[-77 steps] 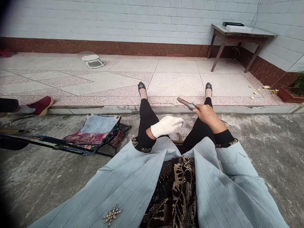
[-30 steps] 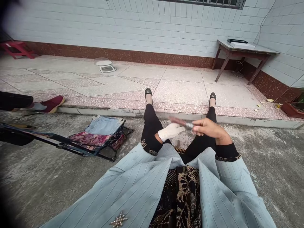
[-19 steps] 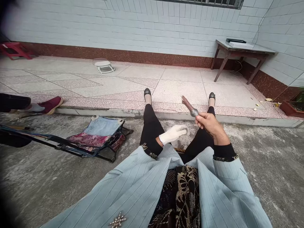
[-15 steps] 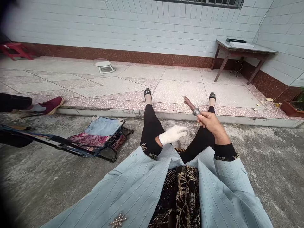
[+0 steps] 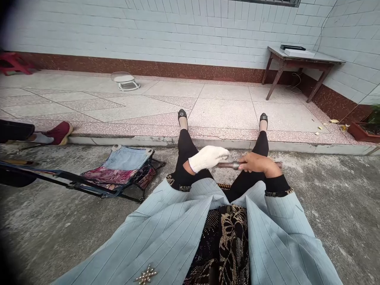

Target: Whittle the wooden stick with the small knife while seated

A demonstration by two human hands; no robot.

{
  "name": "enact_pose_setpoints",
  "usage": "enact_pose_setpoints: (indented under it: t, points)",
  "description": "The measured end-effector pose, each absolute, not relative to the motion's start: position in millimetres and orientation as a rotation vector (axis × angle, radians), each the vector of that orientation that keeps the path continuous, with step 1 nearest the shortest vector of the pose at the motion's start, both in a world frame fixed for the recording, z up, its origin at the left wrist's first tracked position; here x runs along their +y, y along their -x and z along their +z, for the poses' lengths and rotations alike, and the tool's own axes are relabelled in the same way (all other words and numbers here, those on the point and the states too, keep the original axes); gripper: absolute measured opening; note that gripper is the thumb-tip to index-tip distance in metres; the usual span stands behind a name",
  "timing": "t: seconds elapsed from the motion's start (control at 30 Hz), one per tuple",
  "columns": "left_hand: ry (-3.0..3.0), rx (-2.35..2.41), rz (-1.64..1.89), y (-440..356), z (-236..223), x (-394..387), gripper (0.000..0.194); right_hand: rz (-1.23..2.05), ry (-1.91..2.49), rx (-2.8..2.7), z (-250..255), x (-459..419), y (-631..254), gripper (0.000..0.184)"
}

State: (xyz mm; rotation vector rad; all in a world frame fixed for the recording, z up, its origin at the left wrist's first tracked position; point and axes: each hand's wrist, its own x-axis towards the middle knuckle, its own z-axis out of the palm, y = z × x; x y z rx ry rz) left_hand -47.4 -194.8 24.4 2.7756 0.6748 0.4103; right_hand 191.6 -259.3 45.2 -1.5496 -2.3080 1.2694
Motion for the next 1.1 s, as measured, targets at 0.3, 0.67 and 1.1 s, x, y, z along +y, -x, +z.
enact_pose_setpoints:
  t: [0.3, 0.67, 1.1]
  points:
    - [-1.953, 0.551, 0.489, 24.6, -1.5, -208.4, 0.03, 1.336, 1.108, -1.579, 60.4, -268.6, -193.6, 0.032]
    - [-2.635, 0.731, 0.338, 34.5, 1.1, -206.9, 0.025, 0.756, 1.655, -1.726, 30.6, -245.5, -204.0, 0.027]
    - [-2.683, 0.469, 0.282, 31.9, 17.4, -195.4, 0.022, 1.339, 1.524, -2.396, 47.4, -261.6, -189.7, 0.017]
